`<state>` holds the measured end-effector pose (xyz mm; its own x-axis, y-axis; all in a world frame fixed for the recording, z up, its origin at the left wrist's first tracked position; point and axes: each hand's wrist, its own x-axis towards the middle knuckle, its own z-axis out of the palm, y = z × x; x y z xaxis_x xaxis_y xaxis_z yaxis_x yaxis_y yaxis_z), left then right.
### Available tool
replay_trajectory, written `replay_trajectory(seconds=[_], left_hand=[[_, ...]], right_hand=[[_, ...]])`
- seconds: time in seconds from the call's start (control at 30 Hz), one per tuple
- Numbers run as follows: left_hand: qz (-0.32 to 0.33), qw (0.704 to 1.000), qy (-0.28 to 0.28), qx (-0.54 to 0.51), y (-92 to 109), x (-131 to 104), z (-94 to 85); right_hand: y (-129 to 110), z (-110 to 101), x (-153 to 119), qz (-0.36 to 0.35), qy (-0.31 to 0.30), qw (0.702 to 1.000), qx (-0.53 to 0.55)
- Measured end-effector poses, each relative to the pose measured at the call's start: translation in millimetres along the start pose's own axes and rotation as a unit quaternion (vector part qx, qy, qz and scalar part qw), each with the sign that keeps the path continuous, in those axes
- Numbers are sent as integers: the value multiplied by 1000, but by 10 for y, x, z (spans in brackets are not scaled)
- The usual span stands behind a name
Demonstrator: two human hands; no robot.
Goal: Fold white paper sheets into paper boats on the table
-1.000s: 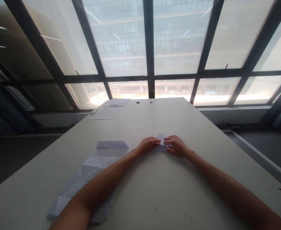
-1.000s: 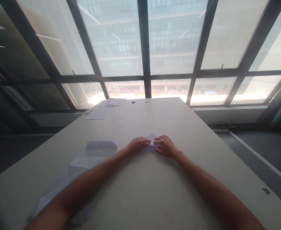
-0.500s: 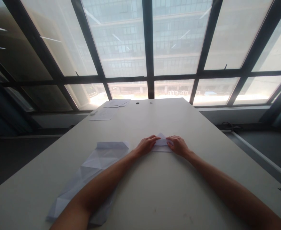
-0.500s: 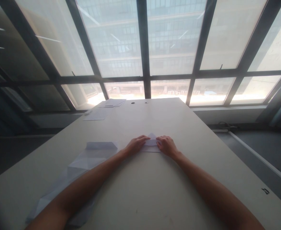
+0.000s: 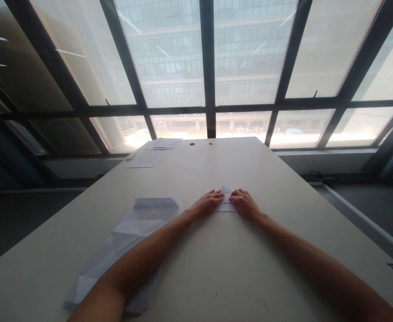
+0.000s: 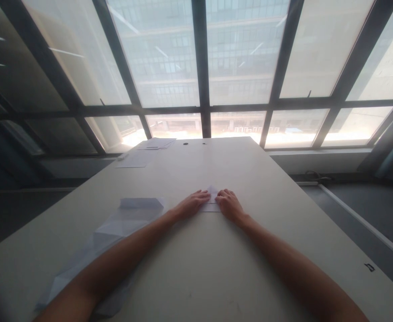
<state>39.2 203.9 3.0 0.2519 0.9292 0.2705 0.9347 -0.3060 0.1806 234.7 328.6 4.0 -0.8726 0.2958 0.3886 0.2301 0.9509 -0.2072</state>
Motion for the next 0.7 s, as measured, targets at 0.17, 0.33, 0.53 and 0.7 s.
replay_trajectory(seconds=[0.17,0.33,0.53,0.7], left_hand=[[3,998,-23,-54,12,-10,28],[-10,997,-70,-24,49,-17,-8],[-47,995,-87,4,38,-18,10],[-59,995,-84,11,43,-15,9]], right_hand=[[-29,60,-8,-46,-17,996,75],[5,119,-3,-47,-63,992,101],[46,150,4,-26,-109,992,64],[60,163,4,-21,-120,992,41]])
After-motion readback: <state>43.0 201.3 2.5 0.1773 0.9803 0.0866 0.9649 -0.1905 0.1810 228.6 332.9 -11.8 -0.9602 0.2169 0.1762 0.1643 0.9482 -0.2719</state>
